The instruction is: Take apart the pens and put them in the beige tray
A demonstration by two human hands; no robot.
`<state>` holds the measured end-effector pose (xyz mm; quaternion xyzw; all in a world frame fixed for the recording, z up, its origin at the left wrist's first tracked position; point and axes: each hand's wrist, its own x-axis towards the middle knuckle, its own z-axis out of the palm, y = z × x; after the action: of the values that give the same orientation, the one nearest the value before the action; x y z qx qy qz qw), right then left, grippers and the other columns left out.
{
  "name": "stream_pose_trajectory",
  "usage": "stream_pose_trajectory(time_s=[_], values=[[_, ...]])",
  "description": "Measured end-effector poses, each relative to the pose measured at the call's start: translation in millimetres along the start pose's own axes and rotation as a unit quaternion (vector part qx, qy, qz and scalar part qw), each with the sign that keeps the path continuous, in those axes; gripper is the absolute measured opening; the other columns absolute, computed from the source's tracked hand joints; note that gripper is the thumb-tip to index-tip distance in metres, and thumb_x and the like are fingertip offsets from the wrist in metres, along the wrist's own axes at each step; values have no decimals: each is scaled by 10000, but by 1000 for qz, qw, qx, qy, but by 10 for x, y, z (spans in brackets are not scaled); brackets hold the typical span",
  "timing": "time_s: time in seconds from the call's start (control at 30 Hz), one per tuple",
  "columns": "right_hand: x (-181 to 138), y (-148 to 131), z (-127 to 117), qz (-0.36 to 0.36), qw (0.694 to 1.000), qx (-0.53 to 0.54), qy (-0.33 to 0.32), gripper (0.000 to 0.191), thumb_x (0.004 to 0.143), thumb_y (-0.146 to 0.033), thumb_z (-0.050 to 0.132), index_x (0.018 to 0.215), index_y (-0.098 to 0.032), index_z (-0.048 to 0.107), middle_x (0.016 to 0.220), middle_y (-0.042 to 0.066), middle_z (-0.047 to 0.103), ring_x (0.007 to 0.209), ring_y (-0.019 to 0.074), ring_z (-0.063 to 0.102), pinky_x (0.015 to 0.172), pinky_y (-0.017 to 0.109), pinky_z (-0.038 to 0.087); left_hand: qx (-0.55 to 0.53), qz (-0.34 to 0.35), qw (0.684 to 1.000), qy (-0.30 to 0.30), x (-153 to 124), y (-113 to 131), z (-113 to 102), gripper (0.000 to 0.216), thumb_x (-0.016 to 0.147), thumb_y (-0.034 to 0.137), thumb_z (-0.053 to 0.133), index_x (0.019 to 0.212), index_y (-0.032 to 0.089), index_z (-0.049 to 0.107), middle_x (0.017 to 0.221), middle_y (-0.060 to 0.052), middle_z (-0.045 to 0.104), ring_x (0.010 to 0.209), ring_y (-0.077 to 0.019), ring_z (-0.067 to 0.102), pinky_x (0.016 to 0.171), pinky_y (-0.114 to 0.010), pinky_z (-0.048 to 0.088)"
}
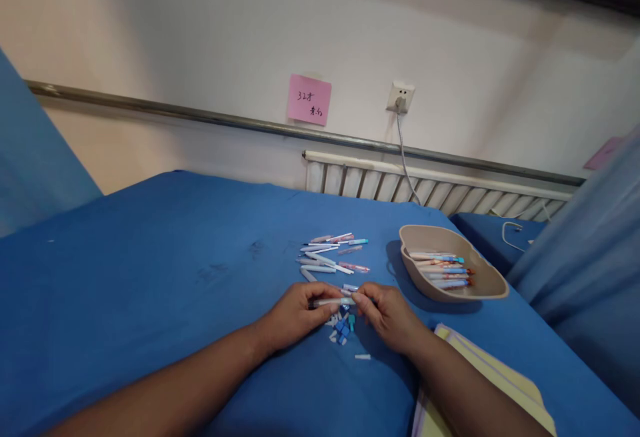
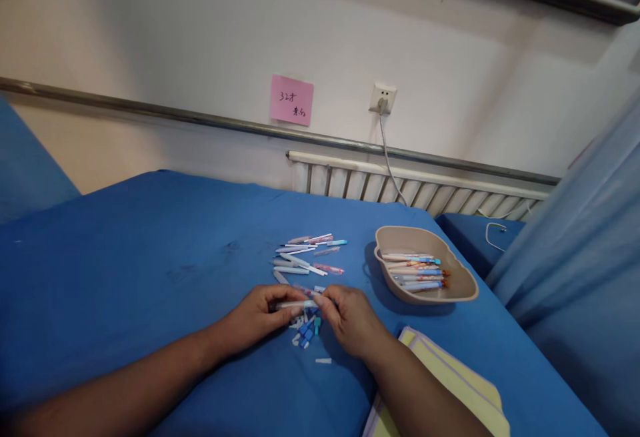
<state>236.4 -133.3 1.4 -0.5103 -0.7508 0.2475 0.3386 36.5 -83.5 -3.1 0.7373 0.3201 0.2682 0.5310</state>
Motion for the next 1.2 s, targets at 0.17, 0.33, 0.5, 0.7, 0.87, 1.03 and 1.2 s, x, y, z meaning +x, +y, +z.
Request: stream_pose_trajectory(time_s=[0.17,0.33,0.5,0.7,0.87,1.03,1.2], values=[[-7,-44,18,-15,999,29,18,139,820,-292,558,918,-196,537,794,1,592,714,132,545,637,220,394,0,3,1000,1,-10,37,9,236,782,293,595,956,159,683,959,-43,693,883,-184,608,801,-256,452],[0,-36,26,-22,1000,-9,-3,149,871,-280,476,780,-194,559,695,-11,582,652,123,531,617,224,374,6,-3,1000,-10,-25,105,15,219,777,298,595,919,158,685,909,-33,684,821,-165,598,752,-238,452],[-3,-29,45,-7,1000,16,-6,123,862,-308,494,869,-197,549,719,-12,596,642,122,534,589,217,377,3,-12,1000,10,-22,54,18,226,760,296,619,932,151,645,828,-18,656,738,-137,572,684,-222,441],[-13,-52,45,-31,999,16,31,33,835,-208,521,826,-195,549,744,-14,585,679,119,528,631,218,382,-79,-45,996,20,6,22,22,292,770,399,606,907,145,561,697,8,611,557,-96,528,529,-198,409],[-16,-55,36,-22,999,0,41,31,832,-207,524,835,-193,552,745,-12,584,675,122,527,629,223,377,-90,-63,993,40,29,14,14,287,752,416,623,738,140,546,591,35,555,481,-70,462,467,-178,351],[-20,-64,45,-6,999,3,50,85,851,-252,505,808,-195,550,710,-17,582,647,120,523,611,221,374,-151,-37,987,44,31,42,18,386,668,370,720,935,165,531,782,6,611,616,-97,552,539,-189,404],[-22,-72,44,-13,999,-2,45,90,849,-251,506,808,-194,563,727,-7,597,664,127,532,618,226,378,-152,-95,983,31,28,47,32,353,768,490,577,762,140,535,616,18,574,455,-76,481,446,-195,365]])
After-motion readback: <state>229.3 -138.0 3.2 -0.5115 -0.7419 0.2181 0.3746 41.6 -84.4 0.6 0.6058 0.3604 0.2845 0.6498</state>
